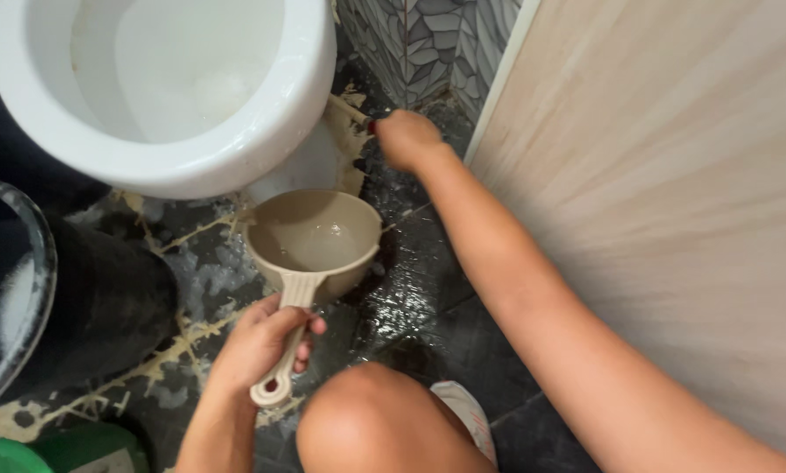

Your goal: The person cleans a white toilet by repeatedly scooping soapy water from a black bucket with a beige plastic scoop and pouring it over the toilet bowl and base. They use a long-handled brush to scrub the exterior base and the floor around the toilet.

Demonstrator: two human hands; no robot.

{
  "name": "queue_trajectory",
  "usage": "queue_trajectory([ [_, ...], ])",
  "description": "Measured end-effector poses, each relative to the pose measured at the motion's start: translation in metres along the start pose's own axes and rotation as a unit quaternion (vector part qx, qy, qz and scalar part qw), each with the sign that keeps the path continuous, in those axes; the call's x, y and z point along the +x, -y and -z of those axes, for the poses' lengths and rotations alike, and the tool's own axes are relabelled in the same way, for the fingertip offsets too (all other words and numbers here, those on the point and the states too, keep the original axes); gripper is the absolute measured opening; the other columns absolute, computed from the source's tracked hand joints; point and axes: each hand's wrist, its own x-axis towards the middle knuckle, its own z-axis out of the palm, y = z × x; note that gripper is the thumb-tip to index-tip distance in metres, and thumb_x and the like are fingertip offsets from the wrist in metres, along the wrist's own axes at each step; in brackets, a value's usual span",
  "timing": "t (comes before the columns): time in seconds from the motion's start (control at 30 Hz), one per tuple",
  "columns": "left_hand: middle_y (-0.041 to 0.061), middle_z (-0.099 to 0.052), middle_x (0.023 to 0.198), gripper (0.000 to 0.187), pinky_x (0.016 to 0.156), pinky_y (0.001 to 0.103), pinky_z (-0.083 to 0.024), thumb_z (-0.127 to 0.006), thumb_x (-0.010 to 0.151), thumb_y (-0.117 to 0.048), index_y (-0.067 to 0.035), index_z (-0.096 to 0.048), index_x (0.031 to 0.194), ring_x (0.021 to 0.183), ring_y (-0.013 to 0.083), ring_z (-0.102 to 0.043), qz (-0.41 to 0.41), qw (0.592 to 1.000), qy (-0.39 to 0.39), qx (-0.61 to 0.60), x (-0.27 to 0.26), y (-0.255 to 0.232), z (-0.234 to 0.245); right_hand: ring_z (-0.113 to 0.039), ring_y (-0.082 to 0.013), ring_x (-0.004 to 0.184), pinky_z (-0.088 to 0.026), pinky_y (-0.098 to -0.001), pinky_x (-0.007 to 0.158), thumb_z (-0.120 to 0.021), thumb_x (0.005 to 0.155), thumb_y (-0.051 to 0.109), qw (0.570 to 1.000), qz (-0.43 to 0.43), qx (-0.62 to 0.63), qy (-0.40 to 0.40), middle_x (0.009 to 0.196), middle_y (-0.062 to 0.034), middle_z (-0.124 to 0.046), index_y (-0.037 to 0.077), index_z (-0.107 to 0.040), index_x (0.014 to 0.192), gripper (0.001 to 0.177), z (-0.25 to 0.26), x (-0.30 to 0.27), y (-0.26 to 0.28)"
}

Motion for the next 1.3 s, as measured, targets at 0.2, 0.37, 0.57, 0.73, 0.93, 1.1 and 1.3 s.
queue_trajectory([
  [0.2,0.012,-0.069,0.077,0.026,0.038,0.029,-0.045,-0.052,0.091,-0.009,0.006,-0.056,0.112,0.047,0.0138,-0.054,-0.016,1.000,-0.006,0.004,-0.020,0.001,0.011,-0.070,-0.0433,0.085,-0.056,-0.0542,0.076,-0.059,0.087,0.007,0.995,-0.067,0.070,-0.007,0.089,-0.0231,-0.071,0.007,-0.067,0.116,0.031,0.028,-0.121,0.029],
  [0.37,0.011,-0.068,0.078,0.028,0.039,0.028,-0.045,-0.052,0.091,-0.009,0.005,-0.059,0.114,0.048,0.0128,-0.054,-0.036,0.999,0.001,-0.007,-0.042,0.002,0.033,-0.070,-0.0441,0.083,-0.055,-0.0547,0.075,-0.061,0.088,0.009,0.997,-0.068,0.026,0.023,0.085,-0.0247,-0.071,0.007,-0.066,0.124,0.036,0.039,-0.214,0.051],
  [0.57,0.012,-0.068,0.078,0.026,0.039,0.029,-0.045,-0.052,0.091,-0.009,0.006,-0.057,0.111,0.048,0.0136,-0.053,-0.050,0.999,0.000,-0.018,-0.066,0.008,0.053,-0.071,-0.0413,0.089,-0.055,-0.0498,0.080,-0.070,0.084,0.017,0.973,-0.099,0.190,-0.088,0.097,-0.0219,-0.074,0.014,-0.074,0.120,0.036,-0.010,-0.195,0.049],
  [0.73,0.012,-0.067,0.079,0.023,0.040,0.029,-0.045,-0.052,0.091,-0.009,0.006,-0.058,0.108,0.050,0.0134,-0.054,-0.060,0.997,0.007,-0.056,-0.080,0.019,0.067,-0.074,-0.0361,0.092,-0.055,-0.0430,0.083,-0.072,0.085,0.023,0.949,-0.171,0.253,-0.074,0.098,-0.0200,-0.075,0.017,-0.074,0.122,0.038,-0.013,-0.170,0.059],
  [0.93,0.013,-0.062,0.072,0.022,0.040,0.030,-0.046,-0.053,0.095,-0.012,0.008,-0.061,0.099,0.047,0.0160,-0.052,-0.089,0.996,0.013,0.005,-0.067,0.022,0.094,-0.076,-0.0330,0.099,-0.056,-0.0375,0.087,-0.074,0.083,0.018,0.935,-0.102,0.294,-0.172,0.114,-0.0213,-0.074,0.006,-0.068,0.129,0.048,-0.021,-0.248,0.067],
  [1.1,0.010,-0.066,0.077,0.019,0.041,0.030,-0.046,-0.053,0.092,-0.010,0.006,-0.061,0.099,0.050,0.0139,-0.053,-0.071,0.997,-0.019,-0.019,-0.073,0.025,0.077,-0.072,-0.0369,0.104,-0.056,-0.0395,0.091,-0.076,0.082,0.017,0.953,-0.138,0.255,-0.093,0.115,-0.0250,-0.071,0.006,-0.066,0.134,0.054,-0.058,-0.269,0.068],
  [1.3,0.009,-0.067,0.079,0.018,0.042,0.029,-0.047,-0.053,0.092,-0.010,0.004,-0.061,0.099,0.051,0.0130,-0.054,-0.073,0.997,-0.022,-0.032,-0.080,0.026,0.073,-0.075,-0.0348,0.100,-0.057,-0.0399,0.088,-0.074,0.083,0.018,0.936,-0.140,0.290,-0.142,0.114,-0.0248,-0.071,0.006,-0.064,0.134,0.054,-0.037,-0.268,0.069],
])
